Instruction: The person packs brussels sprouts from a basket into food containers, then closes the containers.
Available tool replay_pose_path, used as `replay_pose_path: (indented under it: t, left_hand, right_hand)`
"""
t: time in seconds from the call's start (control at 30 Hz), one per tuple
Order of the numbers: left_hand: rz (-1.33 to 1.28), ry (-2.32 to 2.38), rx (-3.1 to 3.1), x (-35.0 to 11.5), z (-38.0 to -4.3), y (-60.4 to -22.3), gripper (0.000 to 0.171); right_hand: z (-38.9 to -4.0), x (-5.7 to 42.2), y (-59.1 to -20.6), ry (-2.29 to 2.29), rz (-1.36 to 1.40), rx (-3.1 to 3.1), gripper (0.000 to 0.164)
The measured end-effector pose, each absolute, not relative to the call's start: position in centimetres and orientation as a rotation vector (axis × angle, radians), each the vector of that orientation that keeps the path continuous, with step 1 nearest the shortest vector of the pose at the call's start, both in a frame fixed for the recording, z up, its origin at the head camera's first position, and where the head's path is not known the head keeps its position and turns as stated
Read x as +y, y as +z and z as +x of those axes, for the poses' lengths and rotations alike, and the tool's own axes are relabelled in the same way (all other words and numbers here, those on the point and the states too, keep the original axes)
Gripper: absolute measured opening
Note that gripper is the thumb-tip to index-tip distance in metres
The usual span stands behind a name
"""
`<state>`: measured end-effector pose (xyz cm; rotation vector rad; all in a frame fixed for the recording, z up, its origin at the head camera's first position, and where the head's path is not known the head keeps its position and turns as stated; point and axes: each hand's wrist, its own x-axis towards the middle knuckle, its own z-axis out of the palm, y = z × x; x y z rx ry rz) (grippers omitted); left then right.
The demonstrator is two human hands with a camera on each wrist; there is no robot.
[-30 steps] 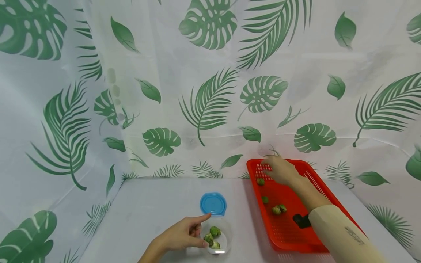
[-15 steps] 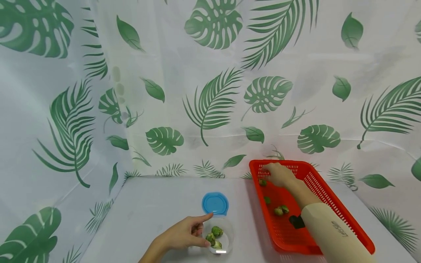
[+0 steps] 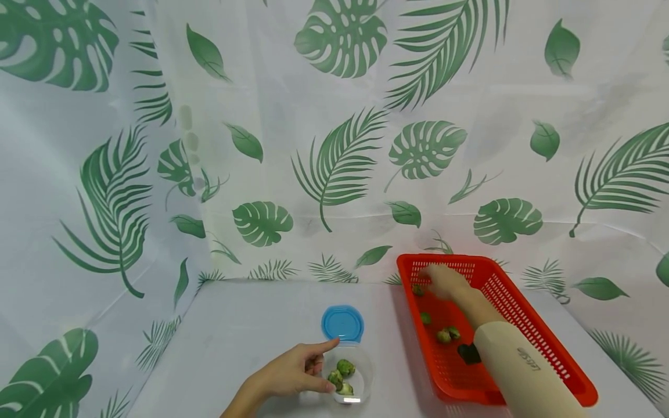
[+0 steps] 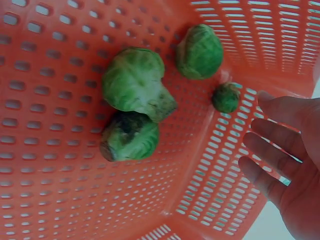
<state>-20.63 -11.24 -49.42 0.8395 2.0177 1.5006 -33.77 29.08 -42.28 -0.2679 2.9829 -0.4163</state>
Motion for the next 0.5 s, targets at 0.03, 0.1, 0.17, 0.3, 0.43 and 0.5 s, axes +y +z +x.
replay_pose_path:
  t: [0.03,0.1,0.17,0.3,0.43,0.5]
  left_hand:
    - [0.839,1.501,2.019,-11.24,-20.64,-49.41,0.084]
    - [0.834,1.499,2.019,-11.21,-20.62,-49.35,0.084]
    - [0.827,1.495,2.022,-11.21,-20.61,-49.34,0.083]
    - [0.834,1.492,2.029,-11.23,-20.6,-49.39,0.083]
    - [0.85,1.499,2.03,-11.3,-20.66,-49.53,0.084]
    - [0.844,1.501,2.025,-11.28,-20.65,-49.52,0.083]
  right_hand:
    - [-33.92,29.15,-42.48,-0.409,-0.269,2.975,0.047]
    - [-34.19,29.26,-42.84,-0.395,-0.269,2.964,0.046]
    - [-34.36,29.35,-43.08,-0.386,-0.259,2.96,0.046]
    - [-34.49,29.31,-43.29,-0.37,-0.254,2.959,0.047]
    - [-34.58,29.24,-43.37,-0.357,-0.26,2.954,0.047]
    - [-34.62,29.24,-43.43,-0.369,-0.253,2.945,0.047]
